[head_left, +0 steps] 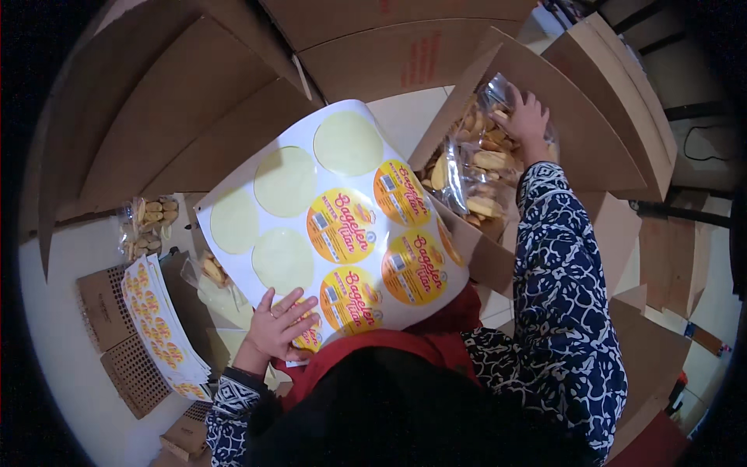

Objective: The person peels circular stickers from a sheet and applies them to clear plastic bags containing baguette-style bread. They then place the labeled bags into a cardboard box. The task involves repetitive peeling, sticking, and packing actions.

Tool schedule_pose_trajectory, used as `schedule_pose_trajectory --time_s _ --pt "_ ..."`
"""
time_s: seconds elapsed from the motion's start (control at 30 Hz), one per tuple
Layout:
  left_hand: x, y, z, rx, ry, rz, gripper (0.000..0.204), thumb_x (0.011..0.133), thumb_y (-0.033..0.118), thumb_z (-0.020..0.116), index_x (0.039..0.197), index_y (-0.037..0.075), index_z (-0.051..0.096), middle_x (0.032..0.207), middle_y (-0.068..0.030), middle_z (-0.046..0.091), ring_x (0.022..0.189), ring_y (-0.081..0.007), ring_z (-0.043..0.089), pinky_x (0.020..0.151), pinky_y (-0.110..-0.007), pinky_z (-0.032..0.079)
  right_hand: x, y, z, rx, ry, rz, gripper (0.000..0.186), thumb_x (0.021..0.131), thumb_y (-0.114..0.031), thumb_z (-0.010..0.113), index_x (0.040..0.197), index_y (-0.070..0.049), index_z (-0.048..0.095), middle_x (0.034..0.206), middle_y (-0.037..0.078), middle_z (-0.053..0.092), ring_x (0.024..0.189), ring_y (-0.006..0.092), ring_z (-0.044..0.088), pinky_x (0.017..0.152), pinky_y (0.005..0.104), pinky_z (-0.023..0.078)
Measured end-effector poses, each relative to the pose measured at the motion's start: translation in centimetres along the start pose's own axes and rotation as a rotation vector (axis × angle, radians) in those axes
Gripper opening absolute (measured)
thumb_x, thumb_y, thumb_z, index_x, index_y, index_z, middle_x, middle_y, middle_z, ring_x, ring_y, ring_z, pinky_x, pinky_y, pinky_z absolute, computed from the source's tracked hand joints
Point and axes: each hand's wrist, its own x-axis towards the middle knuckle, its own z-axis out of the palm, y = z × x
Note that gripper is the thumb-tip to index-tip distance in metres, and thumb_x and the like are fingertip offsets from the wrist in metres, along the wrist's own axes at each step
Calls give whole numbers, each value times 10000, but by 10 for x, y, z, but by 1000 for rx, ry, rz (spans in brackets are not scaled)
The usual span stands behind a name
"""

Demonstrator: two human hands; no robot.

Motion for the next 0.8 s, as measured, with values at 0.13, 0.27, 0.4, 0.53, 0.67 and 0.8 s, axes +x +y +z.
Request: schedule_pose_trajectory --time_s 0.13,0.27,0.4,0.53,0.67,0.8 --pt "-2 1 3 34 18 4 580 746 622 408 1106 198 571 1237 -6 514 1209 -227 418 1064 -458 85 -5 2 27 148 -126 -13 747 723 -621 523 1325 -230 318 1306 92 386 1183 330 377 940 568 297" --pt "-1 -4 3 61 23 56 593 753 634 370 1107 203 571 1232 0 519 1213 -224 413 1064 -461 75 -13 30 52 193 7 -130 694 751 -598 509 1322 -253 318 1286 92 407 1168 324 387 899 562 349" --pt "-5 -8 2 81 -41 82 589 757 630 364 1115 207 564 1235 6 517 1219 -226 405 1064 -465 70 -13 12 52 94 -40 -48 676 756 -587 509 1315 -255 325 1283 88 404 1181 311 368 878 576 364" --pt "-5 -5 6 44 15 68 619 735 650 384 1130 204 554 1245 5 508 1222 -229 403 1063 -468 65 -15 3 44 85 -70 -69 667 758 -562 526 1314 -256 322 1289 89 384 1194 309 349 878 601 351" --pt "-4 -8 3 12 -24 88 663 702 667 424 1152 193 535 1265 -10 490 1227 -239 397 1056 -480 66 -1 5 38 74 -187 -90 707 753 -559 538 1331 -235 290 1298 116 370 1203 332 339 917 580 333" --pt "-4 -18 0 -119 -92 83 680 686 599 516 1205 163 469 1325 -30 426 1247 -249 372 1041 -508 99 11 18 38 9 -184 -261 806 722 -482 626 1335 -99 270 1309 234 340 1170 407 374 966 448 335"
